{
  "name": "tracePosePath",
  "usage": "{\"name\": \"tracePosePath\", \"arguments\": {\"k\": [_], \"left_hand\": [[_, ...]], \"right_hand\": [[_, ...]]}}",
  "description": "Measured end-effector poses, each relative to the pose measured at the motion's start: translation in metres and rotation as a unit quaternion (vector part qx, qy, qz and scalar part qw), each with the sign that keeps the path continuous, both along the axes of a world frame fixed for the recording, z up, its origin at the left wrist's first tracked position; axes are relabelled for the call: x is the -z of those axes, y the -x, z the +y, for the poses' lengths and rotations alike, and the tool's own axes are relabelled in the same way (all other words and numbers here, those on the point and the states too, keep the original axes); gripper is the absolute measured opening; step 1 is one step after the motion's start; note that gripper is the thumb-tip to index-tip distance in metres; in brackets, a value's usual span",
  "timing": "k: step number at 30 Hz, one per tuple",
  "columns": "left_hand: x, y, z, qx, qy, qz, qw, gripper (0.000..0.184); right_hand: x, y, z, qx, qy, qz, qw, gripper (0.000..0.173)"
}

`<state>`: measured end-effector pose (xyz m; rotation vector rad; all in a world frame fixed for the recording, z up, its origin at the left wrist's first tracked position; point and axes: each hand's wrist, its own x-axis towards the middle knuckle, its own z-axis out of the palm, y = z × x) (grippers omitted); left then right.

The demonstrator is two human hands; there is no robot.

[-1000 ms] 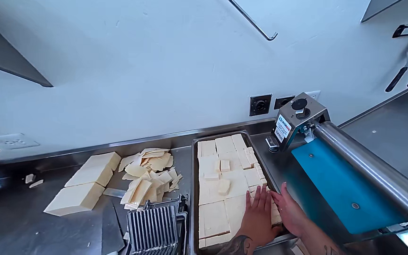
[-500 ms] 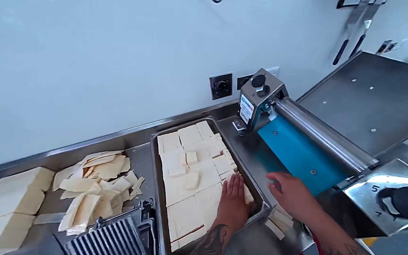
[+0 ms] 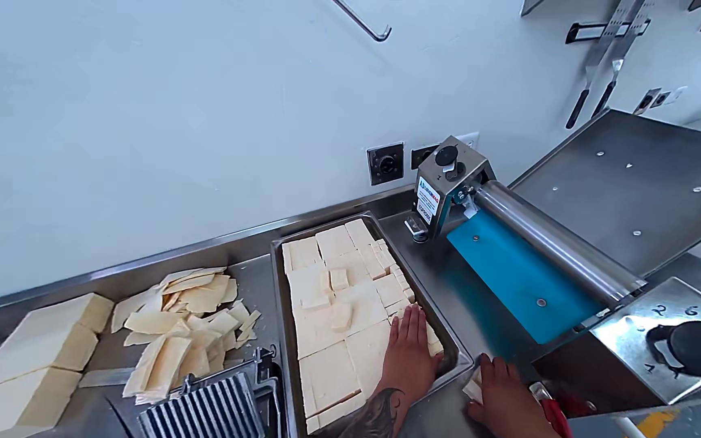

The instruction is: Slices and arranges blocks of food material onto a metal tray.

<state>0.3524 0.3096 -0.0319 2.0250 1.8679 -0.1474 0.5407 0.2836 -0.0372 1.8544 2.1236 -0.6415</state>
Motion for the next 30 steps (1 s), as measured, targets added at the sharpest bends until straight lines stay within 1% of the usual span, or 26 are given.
{"name": "tracePosePath", "arguments": {"k": [2, 4, 6, 10, 12, 14, 16, 19, 22, 25, 27, 28, 30], "left_hand": [[0.0, 0.0, 0.0, -0.001, 0.001, -0.002, 1.0, 0.088], [0.0, 0.0, 0.0, -0.002, 0.003, -0.005, 1.0, 0.088], [0.0, 0.0, 0.0, -0.003, -0.003, -0.014, 1.0, 0.089], [0.0, 0.001, 0.001, -0.008, -0.005, -0.032, 0.999, 0.088], [0.002, 0.002, 0.0, -0.005, -0.005, -0.032, 0.999, 0.088], [0.004, 0.003, 0.0, -0.004, -0.013, -0.038, 0.999, 0.088], [0.005, 0.003, 0.001, -0.006, -0.019, -0.041, 0.999, 0.089], [0.006, 0.002, 0.001, -0.008, -0.019, -0.041, 0.999, 0.088], [0.006, 0.002, -0.001, -0.006, -0.016, -0.037, 0.999, 0.088], [0.004, 0.002, -0.001, -0.005, -0.015, -0.034, 0.999, 0.088], [0.004, 0.002, 0.0, -0.008, -0.017, -0.034, 0.999, 0.087], [0.004, 0.001, -0.001, -0.008, -0.014, -0.033, 0.999, 0.087], [0.003, 0.002, 0.0, -0.006, -0.012, -0.032, 0.999, 0.088]], "right_hand": [[0.004, 0.0, 0.002, 0.008, -0.003, 0.002, 1.0, 0.107], [0.0, -0.003, 0.007, 0.011, 0.014, 0.003, 1.0, 0.103], [-0.016, -0.008, 0.008, 0.027, 0.013, 0.016, 0.999, 0.097], [-0.063, -0.016, 0.016, 0.057, -0.085, 0.051, 0.993, 0.093], [-0.071, -0.01, 0.027, 0.053, -0.113, 0.071, 0.99, 0.089], [-0.068, -0.002, 0.044, 0.059, -0.097, 0.1, 0.989, 0.083], [-0.06, 0.006, 0.061, 0.069, -0.076, 0.106, 0.989, 0.08], [-0.048, 0.014, 0.082, 0.083, -0.049, 0.08, 0.992, 0.083], [-0.026, 0.019, 0.096, 0.056, -0.017, 0.046, 0.997, 0.081], [-0.018, 0.021, 0.099, 0.035, -0.017, 0.055, 0.998, 0.068], [-0.017, 0.018, 0.098, 0.039, -0.062, 0.087, 0.994, 0.052], [-0.016, 0.017, 0.097, 0.046, -0.076, 0.1, 0.991, 0.048], [-0.015, 0.013, 0.099, 0.054, -0.06, 0.111, 0.99, 0.048]]}}
